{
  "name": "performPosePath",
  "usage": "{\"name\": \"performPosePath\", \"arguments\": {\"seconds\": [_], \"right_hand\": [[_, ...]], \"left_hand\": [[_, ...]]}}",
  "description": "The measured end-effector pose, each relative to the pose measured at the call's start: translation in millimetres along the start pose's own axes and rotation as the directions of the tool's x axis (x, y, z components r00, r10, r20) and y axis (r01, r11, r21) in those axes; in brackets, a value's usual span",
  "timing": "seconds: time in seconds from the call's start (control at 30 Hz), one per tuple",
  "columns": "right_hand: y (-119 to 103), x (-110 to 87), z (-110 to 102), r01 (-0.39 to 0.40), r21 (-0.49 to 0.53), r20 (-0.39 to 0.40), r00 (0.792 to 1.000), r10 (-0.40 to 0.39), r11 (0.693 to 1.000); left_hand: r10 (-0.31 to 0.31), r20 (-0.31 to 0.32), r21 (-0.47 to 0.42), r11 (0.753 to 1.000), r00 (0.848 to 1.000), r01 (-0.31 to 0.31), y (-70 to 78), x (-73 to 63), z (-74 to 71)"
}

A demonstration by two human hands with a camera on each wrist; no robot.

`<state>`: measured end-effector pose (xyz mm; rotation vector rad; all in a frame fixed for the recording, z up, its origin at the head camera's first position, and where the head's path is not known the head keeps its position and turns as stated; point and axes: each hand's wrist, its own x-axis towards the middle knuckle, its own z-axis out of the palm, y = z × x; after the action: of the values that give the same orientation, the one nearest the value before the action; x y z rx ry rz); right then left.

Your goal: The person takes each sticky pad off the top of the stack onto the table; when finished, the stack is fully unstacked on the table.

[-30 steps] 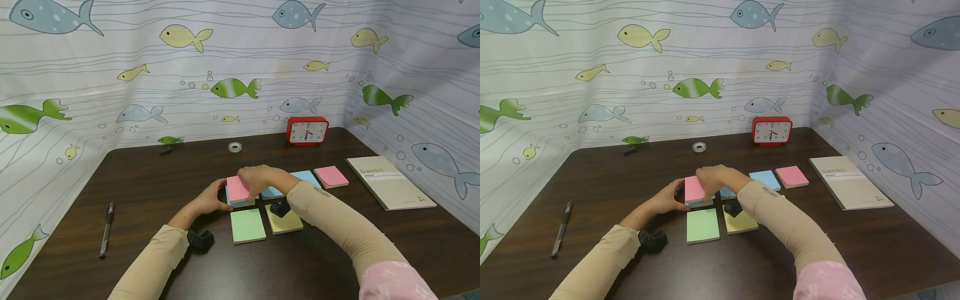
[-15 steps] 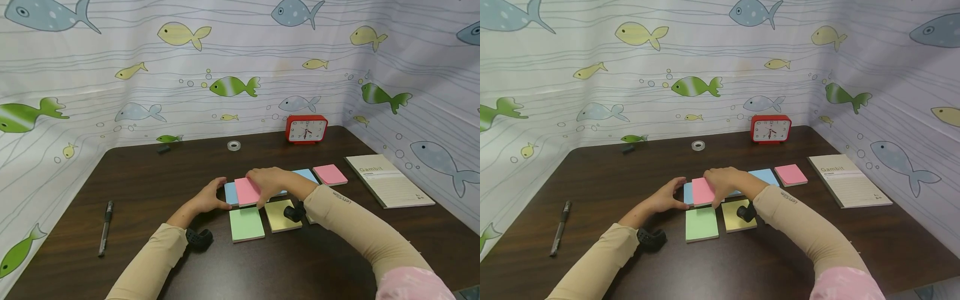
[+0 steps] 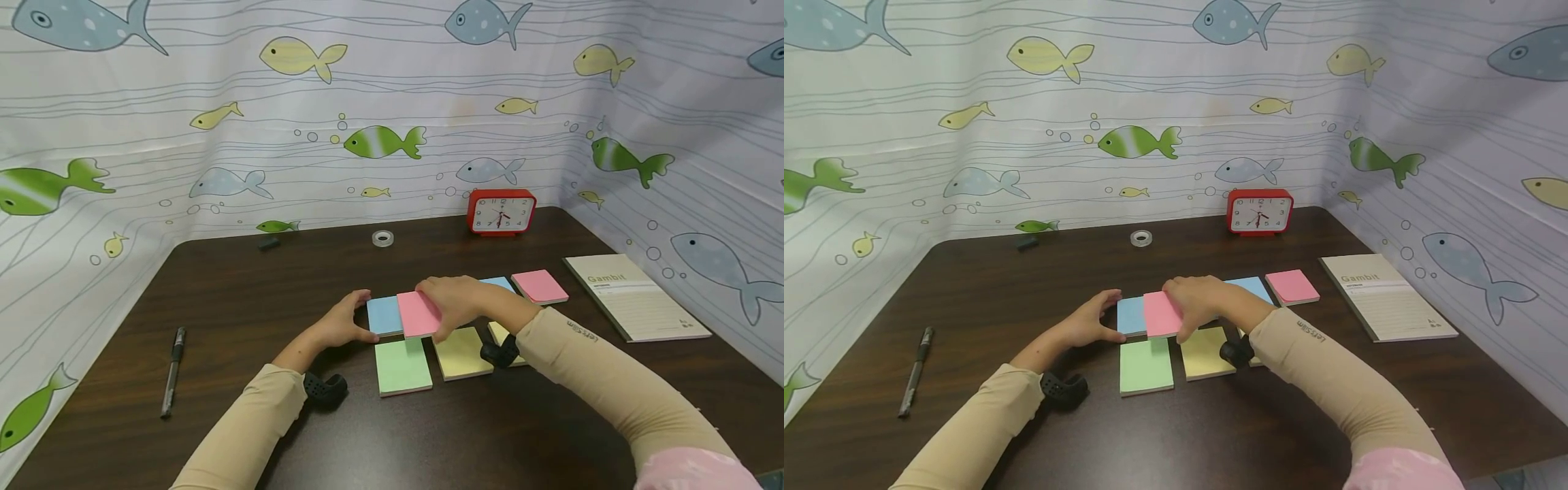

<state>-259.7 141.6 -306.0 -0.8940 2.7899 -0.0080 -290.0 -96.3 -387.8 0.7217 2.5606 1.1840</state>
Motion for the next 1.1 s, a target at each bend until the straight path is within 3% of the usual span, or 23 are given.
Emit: {"name": "performPosePath", "arguments": {"seconds": [0.7, 1.1], "right_hand": [[27, -39.0, 13, -0.019, 0.046, -0.019, 1.0, 0.02, 0.999], [45, -63.5, 22, -0.095, 0.121, -0.02, 0.995, 0.098, 0.988]], "left_hand": [[-0.001, 0.003, 0.009, 1.0, 1.0, 0.001, 4.2, -0.9, 0.2], [0.005, 0.005, -0.006, 1.0, 1.0, -0.005, 4.3, -1.7, 0.4]]}}
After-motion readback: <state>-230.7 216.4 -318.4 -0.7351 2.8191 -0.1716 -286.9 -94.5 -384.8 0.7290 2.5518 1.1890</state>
